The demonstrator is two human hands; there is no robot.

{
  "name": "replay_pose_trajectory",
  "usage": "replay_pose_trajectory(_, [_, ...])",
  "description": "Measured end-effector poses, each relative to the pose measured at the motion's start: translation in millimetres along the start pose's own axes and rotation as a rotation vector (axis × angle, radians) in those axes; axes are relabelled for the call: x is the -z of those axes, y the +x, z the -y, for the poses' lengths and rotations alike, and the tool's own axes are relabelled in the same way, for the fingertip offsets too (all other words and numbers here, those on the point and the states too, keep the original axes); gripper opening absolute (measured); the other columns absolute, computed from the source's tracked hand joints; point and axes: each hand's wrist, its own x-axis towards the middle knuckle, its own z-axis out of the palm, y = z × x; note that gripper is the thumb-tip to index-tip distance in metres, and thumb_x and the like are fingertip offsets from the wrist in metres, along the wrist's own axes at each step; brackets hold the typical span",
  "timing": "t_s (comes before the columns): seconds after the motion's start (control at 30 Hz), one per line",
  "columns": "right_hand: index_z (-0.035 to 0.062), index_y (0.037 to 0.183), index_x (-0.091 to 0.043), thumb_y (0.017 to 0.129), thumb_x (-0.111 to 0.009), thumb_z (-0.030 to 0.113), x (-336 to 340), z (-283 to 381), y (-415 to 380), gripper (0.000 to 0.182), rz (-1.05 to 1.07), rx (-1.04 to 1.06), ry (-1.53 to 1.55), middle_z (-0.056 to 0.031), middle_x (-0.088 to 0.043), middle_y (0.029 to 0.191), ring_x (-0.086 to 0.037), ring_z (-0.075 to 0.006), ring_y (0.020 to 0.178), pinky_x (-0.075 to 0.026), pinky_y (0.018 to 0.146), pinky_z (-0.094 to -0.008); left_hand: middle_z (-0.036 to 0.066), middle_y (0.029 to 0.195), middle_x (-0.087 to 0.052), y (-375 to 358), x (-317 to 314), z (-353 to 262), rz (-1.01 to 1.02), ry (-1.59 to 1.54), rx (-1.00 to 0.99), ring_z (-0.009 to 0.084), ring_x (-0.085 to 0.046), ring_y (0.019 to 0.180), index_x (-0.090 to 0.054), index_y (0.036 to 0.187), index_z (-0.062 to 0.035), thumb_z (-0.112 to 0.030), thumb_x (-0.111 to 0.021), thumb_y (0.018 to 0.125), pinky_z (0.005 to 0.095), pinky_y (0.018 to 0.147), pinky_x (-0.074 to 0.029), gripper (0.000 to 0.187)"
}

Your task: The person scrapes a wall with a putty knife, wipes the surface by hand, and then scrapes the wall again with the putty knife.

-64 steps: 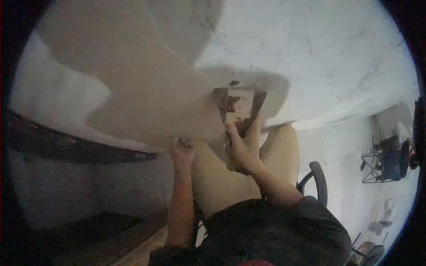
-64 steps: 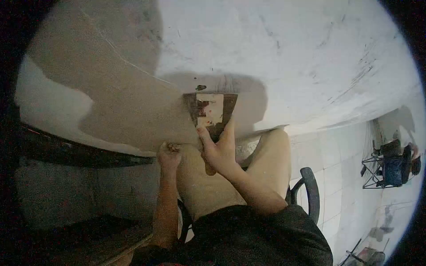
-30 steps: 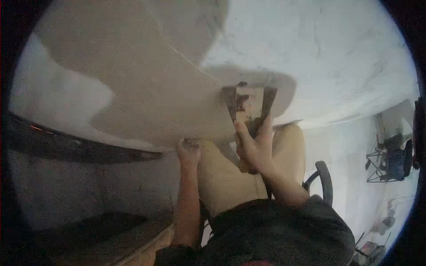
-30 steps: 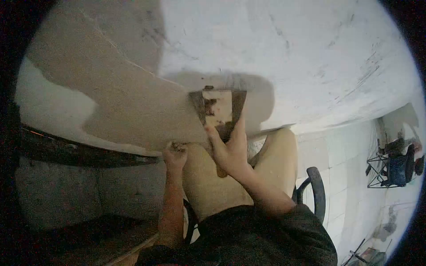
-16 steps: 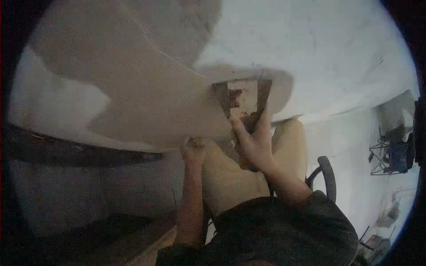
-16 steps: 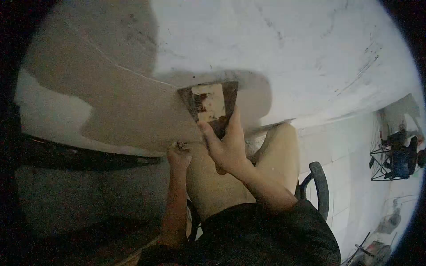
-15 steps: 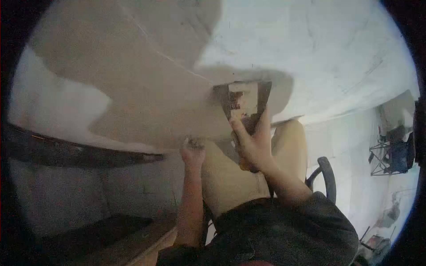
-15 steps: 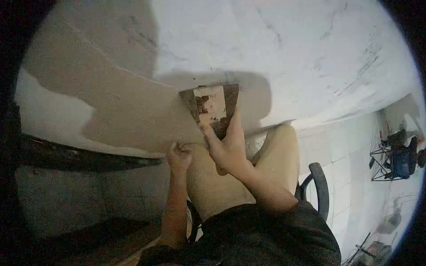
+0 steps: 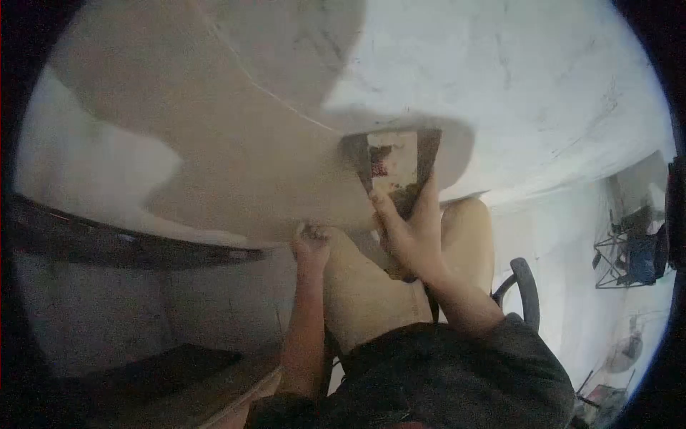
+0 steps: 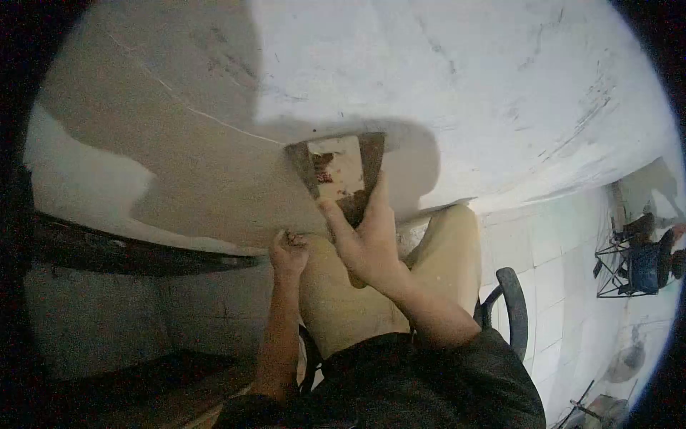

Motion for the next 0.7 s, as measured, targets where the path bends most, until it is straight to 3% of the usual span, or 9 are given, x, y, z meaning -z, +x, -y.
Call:
replay_pose_trajectory(0.03, [-0.0053,0.117,-0.033,0.086,-0.061,0.01,-2.6,-15.7,9.2,0.045,-0.123,0.486,-0.232,-0.0164,-0.059,0.092,-0.059,-0.0202,0.081,-0.048,0.07,-0.0325,0.007,0.07,-0.044,2.1,3.3,4.1,-0.019,-0.014,0.0,0.0195,-0.041,0.06,-0.047,0.083,-0.0048,-0.017,-0.038,0.094,0.0333,0.057,-0.039,0.019])
replay_pose_trajectory(0.13, [-0.005,0.115,-0.034,0.086,-0.06,0.008,1.8,-26.2,0.7,0.041,-0.078,0.347,-0.047,-0.0158,-0.058,0.091,-0.059,-0.0182,0.081,-0.048,0.069,-0.0298,0.007,0.07,-0.044,6.2,13.5,1.3,-0.04,-0.02,-0.024,0.0192,-0.042,0.06,-0.048,0.083,-0.0052,-0.017,-0.039,0.093,0.0331,0.058,-0.04,0.018])
replay_pose_trajectory(0.17, [-0.0042,0.112,-0.034,0.086,-0.06,0.007,-1.4,-24.2,2.4,0.038,-0.079,0.367,0.006,-0.0137,-0.058,0.087,-0.058,-0.015,0.075,-0.047,0.063,-0.0275,0.007,0.07,-0.044,6.6,15.5,0.1,-0.016,-0.002,-0.026,0.0193,-0.042,0.06,-0.048,0.082,-0.0053,-0.017,-0.04,0.093,0.0335,0.058,-0.04,0.018])
replay_pose_trajectory(0.27, [-0.0031,0.112,-0.035,0.086,-0.06,0.006,-0.3,2.8,-4.1,0.037,0.022,-0.019,0.008,-0.0115,-0.057,0.085,-0.056,-0.0132,0.067,-0.046,0.057,-0.0276,0.005,0.072,-0.043,15.1,16.6,3.4,-0.034,0.028,-0.037,0.0192,-0.04,0.063,-0.047,0.083,-0.0074,-0.016,-0.043,0.091,0.0349,0.059,-0.036,0.013])
replay_pose_trajectory(0.3, [-0.0017,0.11,-0.037,0.086,-0.06,0.006,-2.2,-7.0,-2.2,0.034,-0.049,0.214,-0.04,-0.009,-0.056,0.081,-0.054,-0.0114,0.061,-0.044,0.051,-0.0277,0.005,0.072,-0.042,12.3,16.9,3.7,-0.06,0.036,-0.043,0.0191,-0.039,0.065,-0.047,0.084,-0.0083,-0.016,-0.044,0.091,0.0355,0.059,-0.034,0.011])
replay_pose_trajectory(0.4, [-0.0015,0.109,-0.037,0.086,-0.06,0.008,-4.2,-7.3,0.6,0.034,-0.089,0.277,-0.099,-0.0088,-0.056,0.079,-0.054,-0.0122,0.061,-0.044,0.053,-0.0286,0.007,0.071,-0.042,2.0,8.9,2.2,-0.027,0.142,-0.072,0.0201,-0.038,0.06,-0.044,0.08,-0.0056,-0.015,-0.041,0.092,0.035,0.058,-0.037,0.015])
replay_pose_trajectory(0.57, [-0.0028,0.11,-0.036,0.086,-0.061,0.011,-2.7,-18.3,3.8,0.037,-0.061,0.226,-0.073,-0.013,-0.057,0.083,-0.056,-0.0142,0.065,-0.047,0.06,-0.0308,0.006,0.073,-0.042,11.4,21.0,-1.9,-0.038,0.026,-0.01,0.019,-0.039,0.065,-0.045,0.082,-0.0075,-0.016,-0.044,0.09,0.0349,0.063,-0.035,0.012])
replay_pose_trajectory(0.7, [-0.0031,0.111,-0.035,0.086,-0.061,0.011,-2.3,-13.6,7.8,0.039,-0.096,0.334,-0.186,-0.0139,-0.057,0.084,-0.056,-0.0177,0.07,-0.047,0.064,-0.0322,0.005,0.074,-0.041,23.3,24.1,-1.2,0.024,0.025,0.033,0.0188,-0.039,0.066,-0.043,0.083,-0.0083,-0.016,-0.045,0.089,0.0355,0.064,-0.035,0.01])
